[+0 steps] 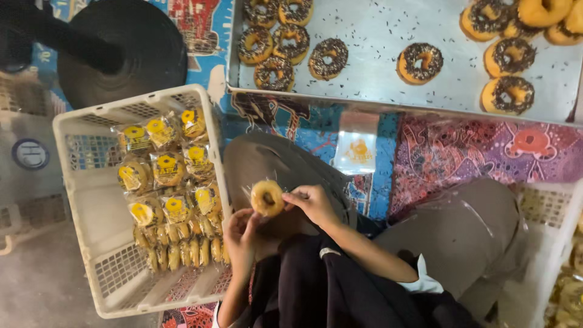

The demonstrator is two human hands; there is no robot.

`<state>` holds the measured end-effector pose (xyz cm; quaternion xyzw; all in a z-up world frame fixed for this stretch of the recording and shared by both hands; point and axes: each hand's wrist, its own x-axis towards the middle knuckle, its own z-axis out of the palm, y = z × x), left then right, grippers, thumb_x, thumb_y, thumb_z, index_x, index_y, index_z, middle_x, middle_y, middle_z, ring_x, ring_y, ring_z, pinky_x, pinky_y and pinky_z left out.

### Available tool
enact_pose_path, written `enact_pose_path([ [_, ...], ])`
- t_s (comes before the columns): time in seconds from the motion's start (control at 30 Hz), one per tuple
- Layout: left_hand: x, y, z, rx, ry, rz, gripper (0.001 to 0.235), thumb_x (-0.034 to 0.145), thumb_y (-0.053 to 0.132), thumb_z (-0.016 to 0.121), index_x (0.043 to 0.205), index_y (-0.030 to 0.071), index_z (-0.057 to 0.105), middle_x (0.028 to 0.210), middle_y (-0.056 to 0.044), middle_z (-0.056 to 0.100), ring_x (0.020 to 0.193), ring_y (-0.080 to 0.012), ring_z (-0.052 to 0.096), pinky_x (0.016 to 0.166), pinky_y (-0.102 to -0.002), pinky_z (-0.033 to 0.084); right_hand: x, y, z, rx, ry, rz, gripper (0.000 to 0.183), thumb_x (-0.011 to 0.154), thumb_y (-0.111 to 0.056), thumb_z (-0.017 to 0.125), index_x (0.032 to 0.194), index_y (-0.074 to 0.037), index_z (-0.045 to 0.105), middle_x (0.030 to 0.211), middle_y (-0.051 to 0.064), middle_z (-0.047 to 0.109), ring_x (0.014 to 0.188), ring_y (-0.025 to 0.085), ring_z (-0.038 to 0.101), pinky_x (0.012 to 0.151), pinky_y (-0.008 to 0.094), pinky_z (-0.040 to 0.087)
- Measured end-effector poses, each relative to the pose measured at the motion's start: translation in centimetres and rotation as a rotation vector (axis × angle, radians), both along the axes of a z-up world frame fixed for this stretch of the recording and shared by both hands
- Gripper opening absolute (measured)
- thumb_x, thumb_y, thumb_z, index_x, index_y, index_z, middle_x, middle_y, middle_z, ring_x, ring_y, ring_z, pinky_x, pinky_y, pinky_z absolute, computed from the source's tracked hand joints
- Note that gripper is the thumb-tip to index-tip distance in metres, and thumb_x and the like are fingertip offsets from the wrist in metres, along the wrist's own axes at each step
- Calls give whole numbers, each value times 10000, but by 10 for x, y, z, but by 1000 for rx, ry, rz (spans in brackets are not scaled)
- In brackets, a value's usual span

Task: The person sits on the floor and repeatedly picks donuts from a metal tray, places them into small plastic bags, and stacks the sealed packages in a white crate. The person handles donuts one at a time, using both hands to open bags and arrange the finished packages.

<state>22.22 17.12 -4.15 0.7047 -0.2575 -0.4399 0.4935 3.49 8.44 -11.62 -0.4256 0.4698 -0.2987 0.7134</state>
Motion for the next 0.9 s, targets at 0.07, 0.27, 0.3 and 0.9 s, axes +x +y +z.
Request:
enact_pose_path([
  [0.07, 0, 7, -16, 68, 14, -133, 283, 942, 48, 677, 1193, -81, 670, 1028, -135, 779, 933, -173, 737, 840, -278, 568, -6, 16, -30, 171, -142, -37, 274, 884, -164, 862, 1061, -5, 728, 1048, 168, 736, 937, 229, 694, 829, 302, 556],
  [0.27, -63, -71, -45, -132, -7, -764, 552, 902, 171, 736, 1393, -2, 551, 1316, -186, 651, 1217, -268, 632, 1013, -360, 518, -140, -43, -62, 274, -5, -427, 607, 686, -66, 831, 1227, -123, 562, 1144, 55, 682, 1028, 187, 687, 864, 330, 589],
  [0.3, -81, -92, -54, -294, -201, -886, 621, 877, 220, 772, 1408, 4, 534, 1416, -218, 561, 1303, -314, 553, 1056, -398, 479, -175, -59, -60, 145, 44, -591, 546, 713, -53, 799, 1200, -92, 556, 1131, 77, 668, 1013, 205, 695, 878, 344, 614],
  [0.9, -174, -233, -203, 86, -1193, -1147, 1251, 628, 666, 820, 1644, 265, 209, 1726, -167, 25, 1557, -457, -85, 1162, -775, 60, -134, -225, -105, -313, 1213, 717, 385, 805, -298, 739, 1165, -165, 702, 1142, 142, 710, 1009, 339, 679, 872, 485, 551],
])
